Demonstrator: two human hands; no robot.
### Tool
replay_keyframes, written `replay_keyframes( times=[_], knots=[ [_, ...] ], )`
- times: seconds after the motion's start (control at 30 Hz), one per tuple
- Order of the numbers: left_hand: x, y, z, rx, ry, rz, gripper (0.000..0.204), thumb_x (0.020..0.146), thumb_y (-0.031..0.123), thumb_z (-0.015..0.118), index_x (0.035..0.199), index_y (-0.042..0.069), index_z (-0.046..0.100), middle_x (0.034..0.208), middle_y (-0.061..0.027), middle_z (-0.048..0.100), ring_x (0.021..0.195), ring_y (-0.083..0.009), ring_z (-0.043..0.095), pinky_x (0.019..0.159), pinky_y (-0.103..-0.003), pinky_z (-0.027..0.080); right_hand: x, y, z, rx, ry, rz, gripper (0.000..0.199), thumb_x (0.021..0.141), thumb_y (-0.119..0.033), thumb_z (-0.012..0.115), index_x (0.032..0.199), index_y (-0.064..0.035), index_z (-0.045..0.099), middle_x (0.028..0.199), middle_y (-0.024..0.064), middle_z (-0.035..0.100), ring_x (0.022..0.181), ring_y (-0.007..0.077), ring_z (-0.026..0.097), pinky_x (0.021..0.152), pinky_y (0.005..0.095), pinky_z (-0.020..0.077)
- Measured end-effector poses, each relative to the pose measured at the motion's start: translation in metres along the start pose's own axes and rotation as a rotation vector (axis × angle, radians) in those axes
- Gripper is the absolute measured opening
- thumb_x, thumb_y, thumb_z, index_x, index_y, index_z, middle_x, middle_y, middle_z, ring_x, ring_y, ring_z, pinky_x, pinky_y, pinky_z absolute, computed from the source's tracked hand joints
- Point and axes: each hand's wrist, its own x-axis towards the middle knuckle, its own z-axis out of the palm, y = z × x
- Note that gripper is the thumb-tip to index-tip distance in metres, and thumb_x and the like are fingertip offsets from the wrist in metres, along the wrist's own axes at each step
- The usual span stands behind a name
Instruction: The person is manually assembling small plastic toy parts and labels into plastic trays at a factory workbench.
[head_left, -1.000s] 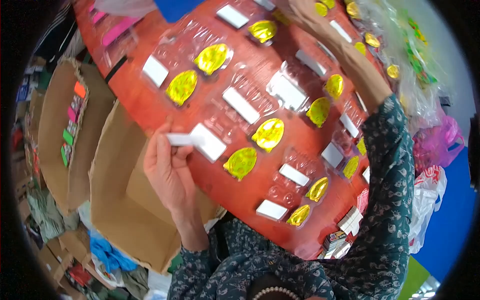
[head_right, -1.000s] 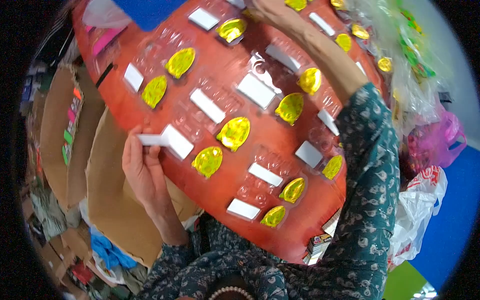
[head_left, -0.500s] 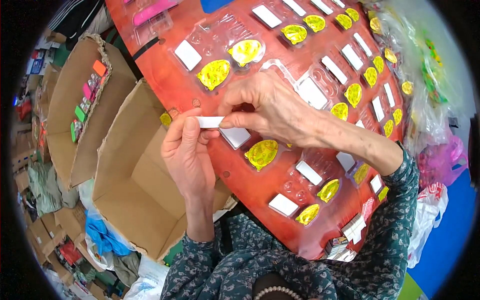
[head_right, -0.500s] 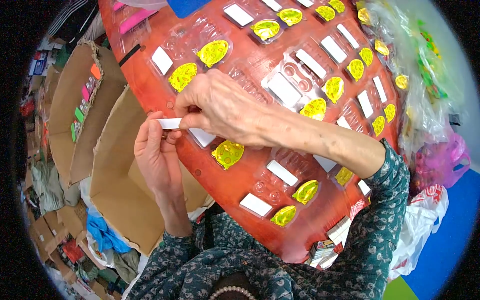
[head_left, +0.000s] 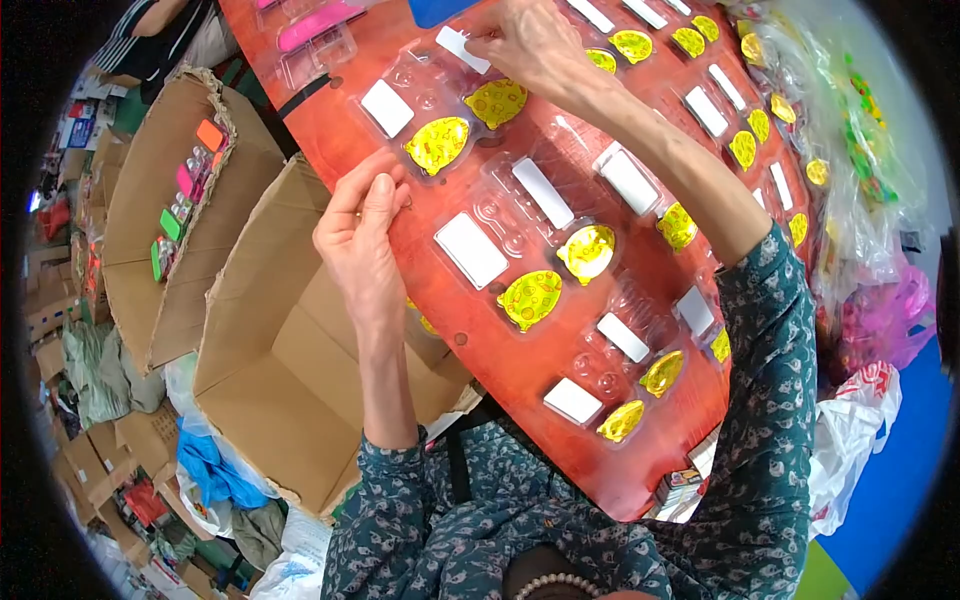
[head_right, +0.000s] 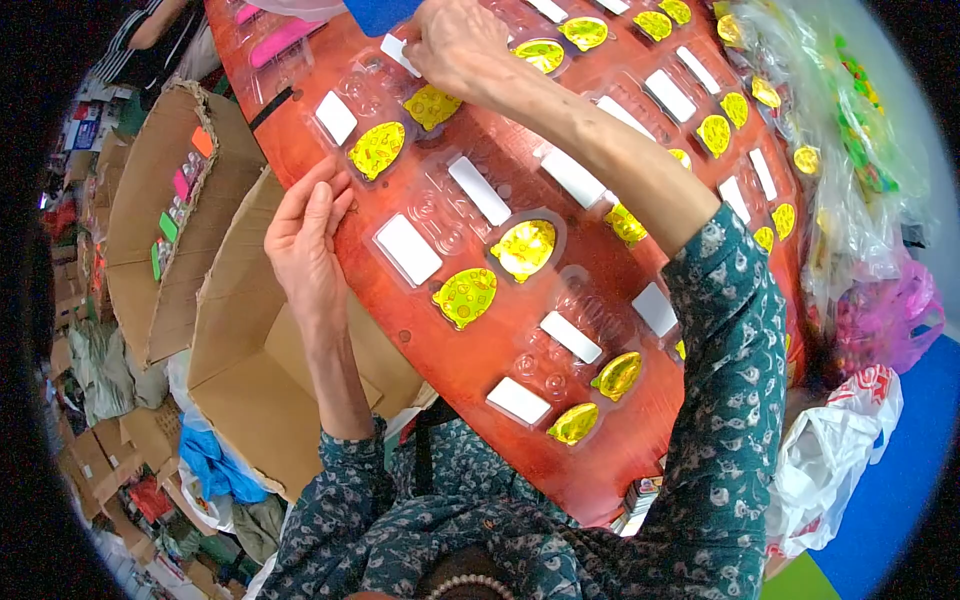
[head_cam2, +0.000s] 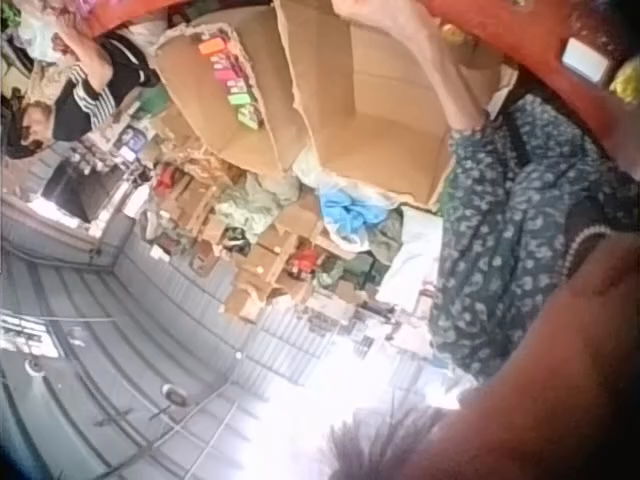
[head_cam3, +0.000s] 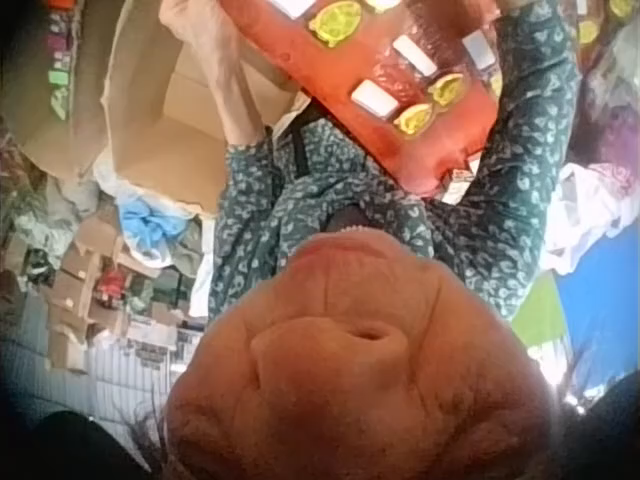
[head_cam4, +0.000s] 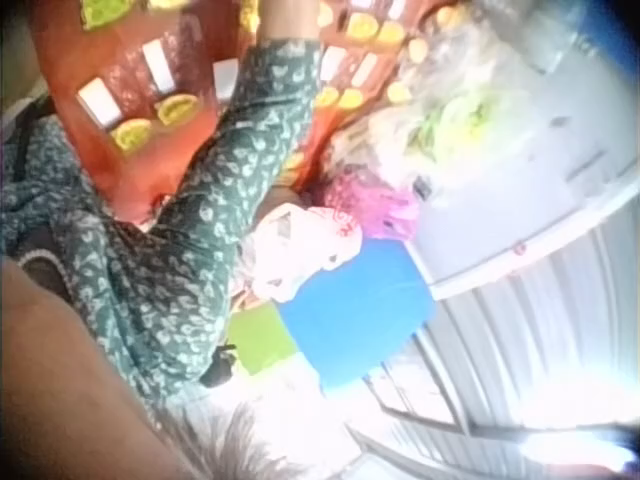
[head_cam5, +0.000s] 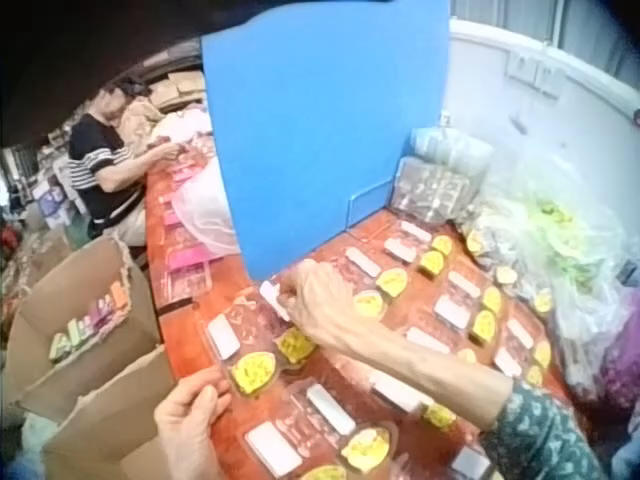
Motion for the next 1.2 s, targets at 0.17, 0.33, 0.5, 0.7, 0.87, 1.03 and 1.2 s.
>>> replay_keyframes(
  times=[0.17,0.33,0.5,0.7,0.87,1.03,1.2],
  knots=[
    [0.002,-0.009,0.002,-0.045,-0.029,0.015,0.024,0.086,0.007,0.055,0.106,-0.006,0.056,0.107,-0.0145,0.058,0.094,-0.0201,0.059,0.080,-0.029,0.051,-0.004,0.005,0.013,-0.102,0.065,0.002,0.011,0.069,-0.015,0.064,0.068,-0.0038,0.063,0.069,0.0201,0.061,0.067,0.0341,0.061,0.058,0.0414,0.0483],
    [0.003,-0.012,0.002,-0.071,-0.011,0.016,0.024,0.085,0.006,0.056,0.105,-0.007,0.056,0.107,-0.0148,0.058,0.094,-0.0204,0.059,0.079,-0.029,0.051,-0.006,0.001,0.020,-0.154,0.104,-0.004,0.016,0.068,-0.018,0.066,0.070,-0.0032,0.061,0.069,0.0195,0.060,0.068,0.0348,0.060,0.059,0.0416,0.0477],
    [0.006,-0.012,0.002,-0.086,0.025,-0.005,0.022,0.084,0.004,0.057,0.103,-0.007,0.057,0.103,-0.0147,0.059,0.091,-0.0201,0.060,0.078,-0.030,0.052,-0.009,0.019,0.037,-0.143,0.171,-0.128,0.016,0.067,-0.015,0.064,0.071,-0.0020,0.057,0.068,0.0195,0.058,0.068,0.0357,0.058,0.058,0.0439,0.0453],
    [0.007,-0.018,0.004,-0.087,0.026,0.021,0.022,0.083,0.005,0.058,0.102,-0.007,0.057,0.099,-0.0143,0.060,0.087,-0.0192,0.060,0.077,-0.029,0.052,-0.009,0.030,0.040,-0.064,0.187,-0.333,0.012,0.069,-0.007,0.057,0.078,0.0000,0.054,0.065,0.0191,0.054,0.062,0.0368,0.053,0.054,0.0444,0.0409],
    [0.008,-0.021,0.005,-0.072,0.059,0.063,0.019,0.084,0.006,0.058,0.099,-0.006,0.058,0.091,-0.0116,0.061,0.082,-0.0158,0.060,0.073,-0.027,0.052,-0.022,-0.002,0.024,0.061,0.526,-0.880,0.012,0.070,-0.002,0.053,0.081,-0.0007,0.050,0.071,0.0163,0.048,0.073,0.0330,0.049,0.061,0.0392,0.0398],
    [0.009,-0.025,0.011,-0.084,0.077,0.125,0.017,0.084,0.008,0.059,0.096,-0.005,0.060,0.083,-0.0094,0.062,0.076,-0.0124,0.060,0.070,-0.025,0.052,-0.022,-0.010,0.048,0.010,0.036,-0.428,0.011,0.069,-0.011,0.061,0.075,-0.0052,0.067,0.071,0.0150,0.062,0.070,0.0321,0.061,0.060,0.0405,0.0486],
    [0.009,-0.024,0.009,-0.084,0.049,0.098,0.020,0.083,0.004,0.058,0.100,-0.007,0.058,0.094,-0.0125,0.061,0.083,-0.0152,0.061,0.073,-0.026,0.052,-0.020,-0.006,0.062,-0.049,0.143,-0.548,0.010,0.069,-0.012,0.058,0.072,-0.0061,0.066,0.072,0.0152,0.060,0.072,0.0329,0.060,0.061,0.0419,0.0476]
  ],
)
